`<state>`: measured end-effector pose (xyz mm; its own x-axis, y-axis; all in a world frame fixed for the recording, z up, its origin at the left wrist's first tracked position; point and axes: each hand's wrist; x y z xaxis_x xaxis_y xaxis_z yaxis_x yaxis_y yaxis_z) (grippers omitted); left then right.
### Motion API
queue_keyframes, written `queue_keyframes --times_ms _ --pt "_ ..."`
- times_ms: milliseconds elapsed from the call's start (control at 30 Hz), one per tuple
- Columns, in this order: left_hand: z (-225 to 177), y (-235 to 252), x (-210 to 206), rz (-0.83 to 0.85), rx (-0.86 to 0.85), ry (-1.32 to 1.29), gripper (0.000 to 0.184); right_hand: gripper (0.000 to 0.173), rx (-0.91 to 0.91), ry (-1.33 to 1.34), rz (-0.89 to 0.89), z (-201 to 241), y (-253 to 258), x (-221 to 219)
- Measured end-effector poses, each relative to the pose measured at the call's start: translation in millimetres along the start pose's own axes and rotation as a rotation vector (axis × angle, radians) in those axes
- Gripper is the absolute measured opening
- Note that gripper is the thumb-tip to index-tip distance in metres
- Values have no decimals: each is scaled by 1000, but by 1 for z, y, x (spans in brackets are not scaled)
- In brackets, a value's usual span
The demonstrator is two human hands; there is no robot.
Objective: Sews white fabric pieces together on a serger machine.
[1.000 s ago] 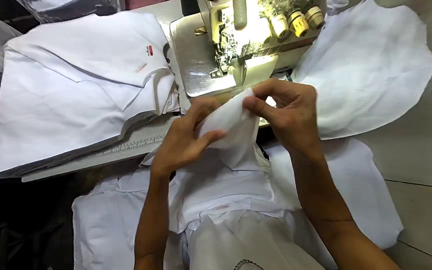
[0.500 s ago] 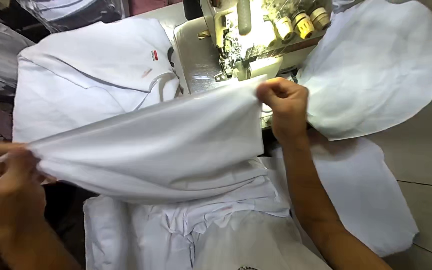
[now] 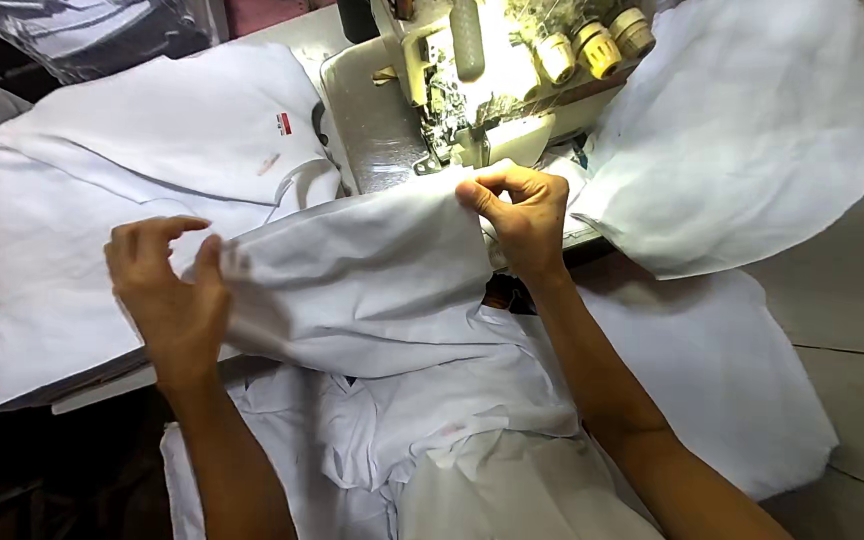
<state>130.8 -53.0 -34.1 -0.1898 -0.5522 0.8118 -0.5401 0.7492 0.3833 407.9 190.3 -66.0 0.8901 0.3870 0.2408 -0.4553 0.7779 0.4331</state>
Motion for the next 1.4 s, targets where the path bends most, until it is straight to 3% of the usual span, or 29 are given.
queue_keyframes --times_ms 100,200,300,367,500,700,833,1400 --pt "-65 18 -33 59 -245 -282 32 8 -15 16 -6 3 0 -1" --pt "-112 38 -64 198 -382 -524 33 8 -8 27 -2 3 1 -2" --pt "-139 52 -83 303 -362 -611 34 8 7 51 -1 4 2 -1" --pt "-150 52 -89 310 -299 -671 23 8 2 51 6 4 2 1" --pt "-161 46 -93 227 -168 -724 5 9 -9 29 44 4 2 3" --pt "-169 41 -96 131 -166 -564 9 17 -65 -66 51 5 4 1" --pt "-172 41 -99 94 -188 -514 8 12 -84 -52 25 5 7 -1" --pt "-172 40 -100 107 -177 -567 9 10 -146 32 70 7 0 6"
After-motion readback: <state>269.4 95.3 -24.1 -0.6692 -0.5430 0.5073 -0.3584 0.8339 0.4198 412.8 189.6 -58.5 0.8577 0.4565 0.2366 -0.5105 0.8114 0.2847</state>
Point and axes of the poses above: each hand's wrist, its own y-axis towards the middle knuckle, its own x-axis out of the back of the hand, z = x × y, and after that the axes turned 8 degrees about -y, right-handed
